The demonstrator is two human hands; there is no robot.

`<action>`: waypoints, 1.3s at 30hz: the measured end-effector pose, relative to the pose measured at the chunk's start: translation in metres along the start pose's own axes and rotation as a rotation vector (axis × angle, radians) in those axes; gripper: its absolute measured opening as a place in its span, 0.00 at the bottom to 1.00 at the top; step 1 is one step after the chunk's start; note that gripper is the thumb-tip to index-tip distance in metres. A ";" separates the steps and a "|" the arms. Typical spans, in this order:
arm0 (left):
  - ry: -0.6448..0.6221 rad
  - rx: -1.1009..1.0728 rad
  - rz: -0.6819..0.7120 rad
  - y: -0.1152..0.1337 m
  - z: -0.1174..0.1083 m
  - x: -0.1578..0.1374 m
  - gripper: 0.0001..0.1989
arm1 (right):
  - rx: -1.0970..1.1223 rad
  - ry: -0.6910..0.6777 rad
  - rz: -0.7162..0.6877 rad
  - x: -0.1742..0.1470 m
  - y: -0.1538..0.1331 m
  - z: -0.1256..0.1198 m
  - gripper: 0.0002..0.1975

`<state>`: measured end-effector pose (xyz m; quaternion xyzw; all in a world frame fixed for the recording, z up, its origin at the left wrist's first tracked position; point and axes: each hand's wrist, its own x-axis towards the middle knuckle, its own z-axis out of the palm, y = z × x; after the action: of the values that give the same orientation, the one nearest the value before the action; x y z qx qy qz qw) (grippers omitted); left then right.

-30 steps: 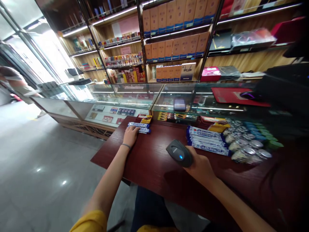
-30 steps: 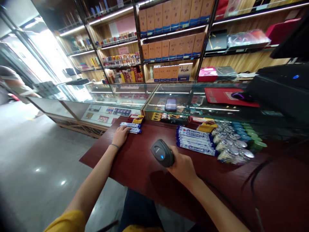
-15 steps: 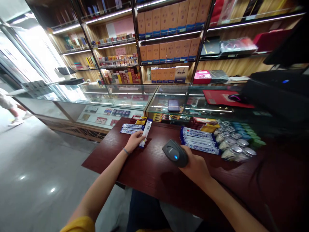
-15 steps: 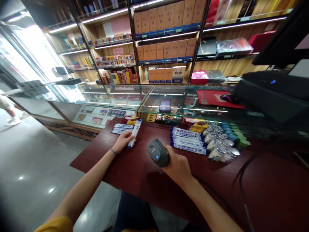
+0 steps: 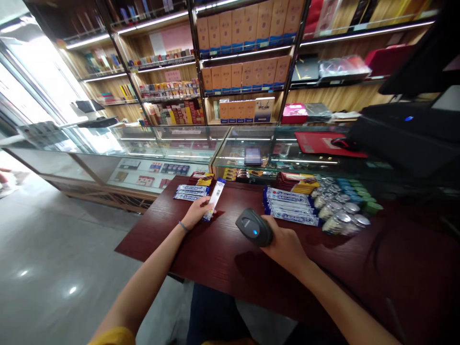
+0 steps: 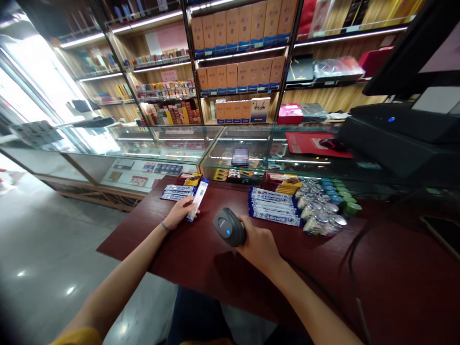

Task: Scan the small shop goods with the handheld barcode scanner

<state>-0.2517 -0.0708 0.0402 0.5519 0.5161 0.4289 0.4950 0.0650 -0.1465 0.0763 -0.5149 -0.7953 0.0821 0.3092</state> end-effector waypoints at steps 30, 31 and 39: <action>-0.179 0.971 0.813 0.050 0.208 0.069 0.16 | 0.457 0.784 0.457 0.018 0.090 -0.070 0.22; -0.189 0.973 0.815 0.050 0.212 0.072 0.16 | 0.476 0.797 0.459 0.018 0.089 -0.071 0.22; -0.218 0.968 0.867 0.036 0.232 0.084 0.18 | 0.456 0.816 0.466 0.016 0.092 -0.070 0.24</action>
<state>-0.0102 -0.0102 0.0394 0.9104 0.3286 0.2504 0.0228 0.1712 -0.1038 0.0973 -0.5877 -0.4364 0.1125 0.6720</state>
